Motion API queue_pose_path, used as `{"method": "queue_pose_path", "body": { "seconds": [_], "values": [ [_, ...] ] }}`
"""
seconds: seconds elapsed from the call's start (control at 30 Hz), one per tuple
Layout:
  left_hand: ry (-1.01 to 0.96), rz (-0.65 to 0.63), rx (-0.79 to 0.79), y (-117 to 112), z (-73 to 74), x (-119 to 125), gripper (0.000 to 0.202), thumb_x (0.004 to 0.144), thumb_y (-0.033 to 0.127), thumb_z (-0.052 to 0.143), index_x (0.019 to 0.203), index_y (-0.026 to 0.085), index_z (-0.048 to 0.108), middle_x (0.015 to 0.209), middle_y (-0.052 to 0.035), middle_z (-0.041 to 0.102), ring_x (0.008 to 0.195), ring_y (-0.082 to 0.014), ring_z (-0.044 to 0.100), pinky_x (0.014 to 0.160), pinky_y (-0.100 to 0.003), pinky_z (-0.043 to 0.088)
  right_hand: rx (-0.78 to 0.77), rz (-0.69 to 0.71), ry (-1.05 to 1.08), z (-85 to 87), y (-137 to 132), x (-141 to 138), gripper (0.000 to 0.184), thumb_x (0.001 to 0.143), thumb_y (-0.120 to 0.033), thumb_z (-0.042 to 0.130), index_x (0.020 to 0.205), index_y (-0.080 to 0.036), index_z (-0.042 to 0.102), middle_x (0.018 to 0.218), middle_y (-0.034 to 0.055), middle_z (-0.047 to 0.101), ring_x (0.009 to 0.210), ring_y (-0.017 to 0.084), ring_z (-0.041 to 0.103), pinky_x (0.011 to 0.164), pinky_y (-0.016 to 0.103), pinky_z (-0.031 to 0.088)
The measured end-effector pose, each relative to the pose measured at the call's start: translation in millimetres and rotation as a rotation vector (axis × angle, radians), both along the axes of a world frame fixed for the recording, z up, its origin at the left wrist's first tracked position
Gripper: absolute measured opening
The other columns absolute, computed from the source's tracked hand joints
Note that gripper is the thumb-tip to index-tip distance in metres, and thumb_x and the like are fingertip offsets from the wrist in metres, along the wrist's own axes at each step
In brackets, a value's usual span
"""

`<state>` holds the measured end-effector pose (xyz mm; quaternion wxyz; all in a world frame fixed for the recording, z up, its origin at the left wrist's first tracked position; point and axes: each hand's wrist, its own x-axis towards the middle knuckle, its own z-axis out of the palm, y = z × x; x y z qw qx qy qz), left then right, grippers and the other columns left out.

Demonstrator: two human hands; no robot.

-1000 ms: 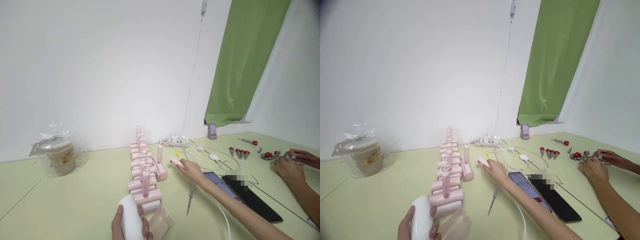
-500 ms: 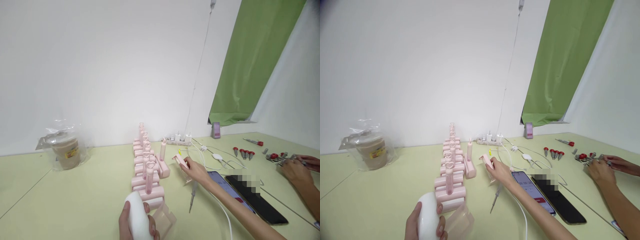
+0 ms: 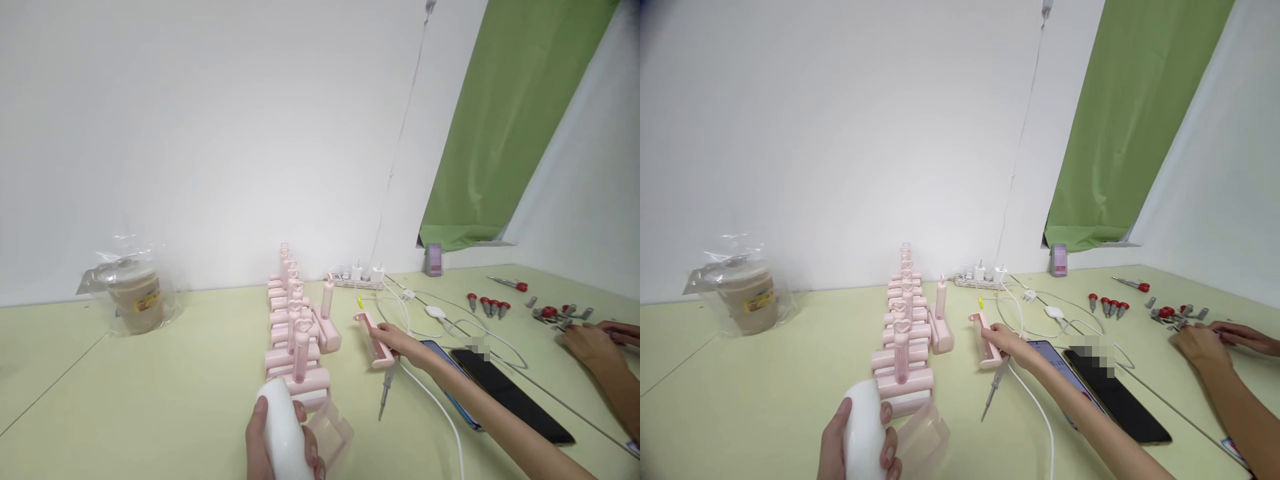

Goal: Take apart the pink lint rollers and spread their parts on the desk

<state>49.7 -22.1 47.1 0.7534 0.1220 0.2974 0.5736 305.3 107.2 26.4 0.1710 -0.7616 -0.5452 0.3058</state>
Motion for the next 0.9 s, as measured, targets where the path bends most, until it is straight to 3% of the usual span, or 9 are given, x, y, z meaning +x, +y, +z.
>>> {"method": "queue_pose_path", "body": {
  "seconds": [0.27,0.5,0.67,0.77,0.9],
  "values": [
    [0.017,-0.019,0.018,0.3,-2.4,-0.4,0.038,0.072,0.049,0.049,0.054,0.016,0.052,0.035,0.0027,0.045,0.026,-0.0099,0.042,0.03,-0.018,0.031,0.01,0.055,0.043,1.0,-1.3,-4.8,0.026,0.086,-0.031,0.049,0.105,-0.014,0.052,0.1,0.0048,0.057,0.081,0.015,0.058,0.069,0.034,0.049],
    [0.002,0.001,-0.002,0.0,-2.9,-0.4,0.035,0.069,0.048,0.055,0.055,0.016,0.052,0.043,0.0016,0.05,0.029,-0.0082,0.041,0.029,-0.018,0.032,0.067,0.066,0.044,1.0,3.5,1.3,0.027,0.086,-0.03,0.05,0.109,-0.015,0.051,0.105,0.0056,0.055,0.085,0.016,0.057,0.071,0.035,0.049],
    [0.003,-0.018,-0.018,-0.1,-3.8,-0.5,0.036,0.069,0.049,0.054,0.056,0.016,0.052,0.044,0.002,0.05,0.029,-0.0077,0.04,0.029,-0.018,0.033,0.082,0.084,0.056,-0.3,7.7,5.7,0.022,0.085,-0.03,0.051,0.1,-0.013,0.055,0.095,0.0034,0.058,0.077,0.014,0.058,0.066,0.032,0.049],
    [-0.003,-0.013,-0.011,-0.5,-3.8,0.7,0.035,0.069,0.049,0.055,0.059,0.016,0.05,0.049,0.0013,0.053,0.029,-0.0082,0.042,0.029,-0.018,0.032,0.181,0.068,0.103,8.5,1.3,-0.4,0.026,0.086,-0.035,0.047,0.1,-0.013,0.052,0.082,0.0014,0.057,0.067,0.012,0.056,0.06,0.028,0.048],
    [0.039,0.064,-0.045,-1.4,2.6,5.9,0.036,0.075,0.049,0.047,0.062,0.016,0.05,0.049,0.0021,0.053,0.029,-0.0084,0.043,0.03,-0.02,0.034,0.334,0.094,0.22,34.1,-32.2,-26.2,0.045,0.087,-0.052,0.026,0.107,-0.018,0.046,0.077,0.002,0.052,0.06,0.015,0.055,0.055,0.028,0.048]
  ]
}}
